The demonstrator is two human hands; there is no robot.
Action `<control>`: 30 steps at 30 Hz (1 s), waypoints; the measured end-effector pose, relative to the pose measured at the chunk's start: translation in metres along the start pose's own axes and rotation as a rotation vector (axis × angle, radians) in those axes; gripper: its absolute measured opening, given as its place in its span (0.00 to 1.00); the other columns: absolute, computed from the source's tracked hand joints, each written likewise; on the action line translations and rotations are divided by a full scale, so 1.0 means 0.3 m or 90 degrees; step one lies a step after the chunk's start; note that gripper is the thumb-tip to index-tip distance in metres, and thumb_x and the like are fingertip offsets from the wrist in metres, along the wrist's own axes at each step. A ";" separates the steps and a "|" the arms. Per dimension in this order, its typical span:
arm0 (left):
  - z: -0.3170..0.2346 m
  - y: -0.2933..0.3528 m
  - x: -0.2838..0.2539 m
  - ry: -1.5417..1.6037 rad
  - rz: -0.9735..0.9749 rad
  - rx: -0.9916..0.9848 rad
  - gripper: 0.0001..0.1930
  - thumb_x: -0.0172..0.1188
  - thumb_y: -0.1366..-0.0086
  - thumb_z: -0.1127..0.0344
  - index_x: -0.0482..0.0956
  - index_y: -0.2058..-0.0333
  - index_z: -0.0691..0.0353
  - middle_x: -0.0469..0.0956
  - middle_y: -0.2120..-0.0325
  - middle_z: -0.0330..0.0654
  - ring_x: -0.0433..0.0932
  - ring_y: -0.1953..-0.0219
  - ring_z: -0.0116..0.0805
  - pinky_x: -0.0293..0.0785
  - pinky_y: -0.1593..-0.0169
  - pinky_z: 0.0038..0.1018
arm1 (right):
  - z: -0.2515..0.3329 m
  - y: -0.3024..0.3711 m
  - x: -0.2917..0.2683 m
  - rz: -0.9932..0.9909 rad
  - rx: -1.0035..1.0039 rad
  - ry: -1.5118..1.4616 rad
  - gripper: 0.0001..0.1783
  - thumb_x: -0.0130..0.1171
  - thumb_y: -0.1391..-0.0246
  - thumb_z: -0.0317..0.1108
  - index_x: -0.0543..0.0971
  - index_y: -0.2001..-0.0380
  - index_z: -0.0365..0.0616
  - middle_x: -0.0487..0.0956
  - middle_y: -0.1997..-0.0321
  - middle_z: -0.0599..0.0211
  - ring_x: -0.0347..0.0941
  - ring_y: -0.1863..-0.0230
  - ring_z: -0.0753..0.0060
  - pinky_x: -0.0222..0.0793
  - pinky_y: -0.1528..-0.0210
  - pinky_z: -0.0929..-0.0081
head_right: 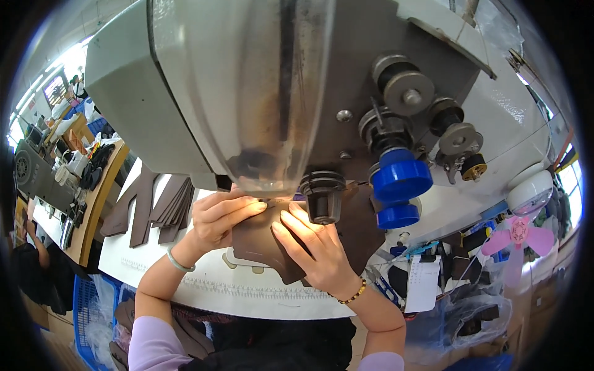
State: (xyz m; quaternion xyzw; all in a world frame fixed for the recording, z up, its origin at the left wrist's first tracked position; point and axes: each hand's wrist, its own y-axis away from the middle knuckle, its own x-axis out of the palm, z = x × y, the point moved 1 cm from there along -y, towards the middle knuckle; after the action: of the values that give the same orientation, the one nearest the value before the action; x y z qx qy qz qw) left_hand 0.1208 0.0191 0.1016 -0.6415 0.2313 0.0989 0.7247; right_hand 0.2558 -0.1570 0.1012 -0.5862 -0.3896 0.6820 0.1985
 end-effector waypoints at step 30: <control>0.009 0.009 -0.008 0.032 0.079 -0.058 0.26 0.54 0.61 0.78 0.81 0.57 0.59 0.78 0.57 0.37 0.79 0.61 0.35 0.80 0.63 0.27 | -0.011 0.001 0.019 -0.009 0.012 -0.023 0.21 0.52 0.50 0.27 0.74 0.51 0.36 0.71 0.47 0.54 0.70 0.46 0.55 0.62 0.46 0.52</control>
State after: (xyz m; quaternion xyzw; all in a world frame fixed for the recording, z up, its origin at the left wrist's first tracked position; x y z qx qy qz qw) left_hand 0.1182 0.0225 0.1004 -0.6604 0.2844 0.1378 0.6812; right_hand 0.2578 -0.1520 0.0973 -0.5695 -0.3907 0.6945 0.2017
